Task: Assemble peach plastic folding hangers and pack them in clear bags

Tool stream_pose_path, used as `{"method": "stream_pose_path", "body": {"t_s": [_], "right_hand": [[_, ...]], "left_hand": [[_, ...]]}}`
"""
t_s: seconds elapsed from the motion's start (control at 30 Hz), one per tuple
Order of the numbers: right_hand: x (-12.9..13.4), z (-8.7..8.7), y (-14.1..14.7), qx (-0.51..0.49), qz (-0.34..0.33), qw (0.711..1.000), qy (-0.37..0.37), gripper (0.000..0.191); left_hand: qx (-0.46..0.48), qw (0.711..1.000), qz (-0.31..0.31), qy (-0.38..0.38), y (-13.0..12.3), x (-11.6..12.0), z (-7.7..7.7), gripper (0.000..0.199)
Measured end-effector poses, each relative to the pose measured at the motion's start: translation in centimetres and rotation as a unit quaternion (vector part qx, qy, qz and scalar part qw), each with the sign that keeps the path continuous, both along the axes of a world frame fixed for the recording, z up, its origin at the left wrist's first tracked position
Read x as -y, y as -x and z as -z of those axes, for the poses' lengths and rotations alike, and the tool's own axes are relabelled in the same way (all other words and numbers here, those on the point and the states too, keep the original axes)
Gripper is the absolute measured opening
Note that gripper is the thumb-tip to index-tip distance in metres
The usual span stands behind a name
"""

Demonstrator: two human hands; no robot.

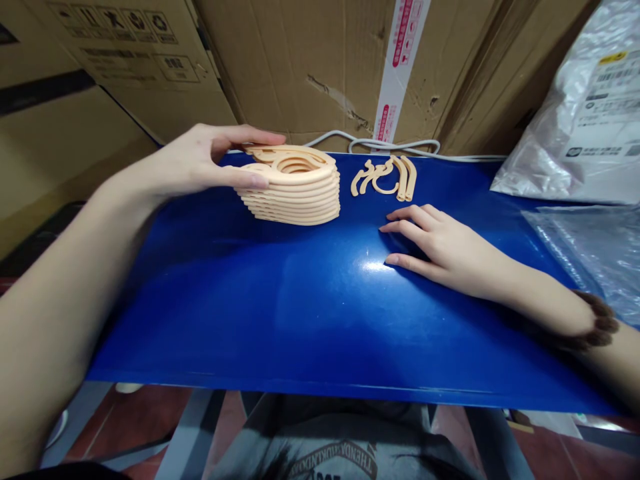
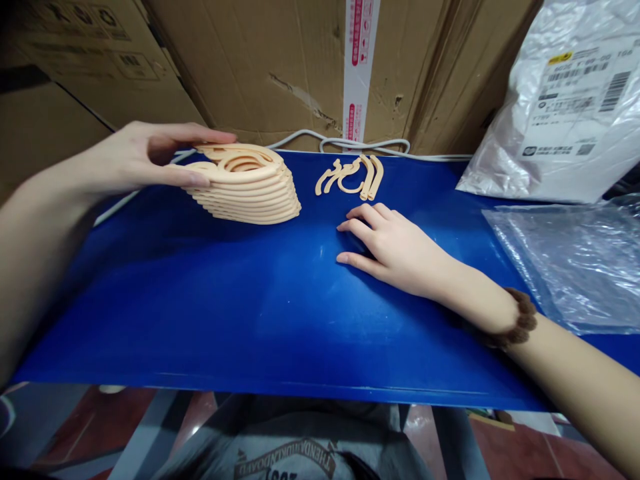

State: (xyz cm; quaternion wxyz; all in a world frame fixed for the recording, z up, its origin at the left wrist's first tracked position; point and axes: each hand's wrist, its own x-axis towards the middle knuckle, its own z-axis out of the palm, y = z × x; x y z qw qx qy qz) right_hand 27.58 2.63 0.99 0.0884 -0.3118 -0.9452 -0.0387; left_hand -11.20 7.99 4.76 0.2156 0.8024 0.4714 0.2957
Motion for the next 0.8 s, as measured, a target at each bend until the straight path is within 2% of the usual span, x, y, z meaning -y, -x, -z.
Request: {"method": "stream_pose_path", "body": {"t_s": [0.2,0.33,0.57,0.8], "right_hand": [[0.1,0.0,0.0,0.0,-0.003,1.0,-0.008,0.057],[0.1,0.1,0.0,0.001,-0.004,1.0,-0.012,0.056],[0.2,0.0,0.0,0.002,-0.004,1.0,-0.007,0.055],[0.3,-0.2,0.1,0.001,0.003,1.0,-0.003,0.055]], "left_hand": [[0.019,1.0,0.001,0.02,-0.5,0.5,-0.2,0.104],[0.001,0.999,0.019,0.034,-0.3,0.4,-0.1,0.11],[0.016,1.0,0.001,0.02,-0.4,0.5,0.0,0.109],[-0.014,0.998,0.043,-0.037,0.9,-2.1,1.3,0.107]]}}
